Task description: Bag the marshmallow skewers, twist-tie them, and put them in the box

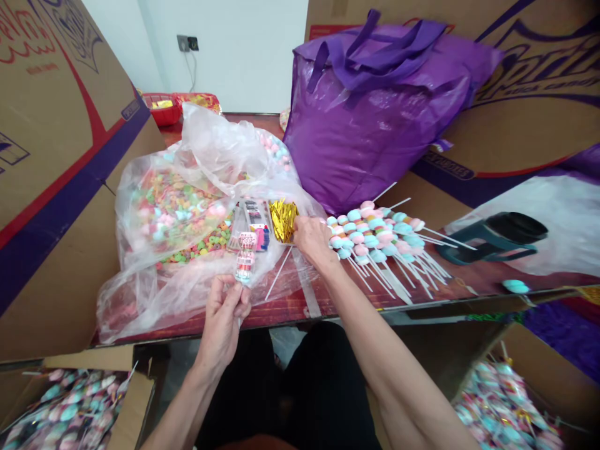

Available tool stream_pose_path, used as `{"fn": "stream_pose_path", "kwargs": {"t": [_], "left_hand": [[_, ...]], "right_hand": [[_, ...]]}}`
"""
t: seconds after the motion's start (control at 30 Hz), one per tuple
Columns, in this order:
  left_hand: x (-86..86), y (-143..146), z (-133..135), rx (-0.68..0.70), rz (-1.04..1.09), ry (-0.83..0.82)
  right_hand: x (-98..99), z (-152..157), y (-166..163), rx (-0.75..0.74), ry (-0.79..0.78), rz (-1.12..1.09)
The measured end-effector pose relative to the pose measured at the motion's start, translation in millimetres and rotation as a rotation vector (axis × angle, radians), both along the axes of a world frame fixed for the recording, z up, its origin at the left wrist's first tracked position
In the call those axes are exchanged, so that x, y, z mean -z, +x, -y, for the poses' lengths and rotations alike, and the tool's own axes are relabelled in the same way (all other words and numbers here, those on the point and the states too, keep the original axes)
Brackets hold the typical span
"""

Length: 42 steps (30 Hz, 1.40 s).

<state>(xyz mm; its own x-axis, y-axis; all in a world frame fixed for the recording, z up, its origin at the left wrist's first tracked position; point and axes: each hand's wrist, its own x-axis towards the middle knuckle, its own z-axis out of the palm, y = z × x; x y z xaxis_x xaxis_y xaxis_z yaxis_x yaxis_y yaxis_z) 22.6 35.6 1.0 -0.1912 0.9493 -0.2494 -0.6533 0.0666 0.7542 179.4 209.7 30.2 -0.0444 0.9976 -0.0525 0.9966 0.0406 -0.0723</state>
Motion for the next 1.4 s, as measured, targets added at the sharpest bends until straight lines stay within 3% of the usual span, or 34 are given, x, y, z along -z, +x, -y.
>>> {"fn": "stream_pose_path", "kwargs": {"t": [0.6, 0.93, 1.4], "left_hand": [[0.1, 1, -4, 0.015, 0.102, -0.027], [-1.1, 6, -4, 0.009, 0.065, -0.035], [2.2, 7, -4, 0.025, 0.061, -0.033]], "right_hand": [[-6.5, 12, 12, 0.034, 0.176, -0.135], [-5.1, 0, -5, -0.036, -0.01, -0.072], [0.9, -4, -10, -0.052, 0.0, -0.08]]}}
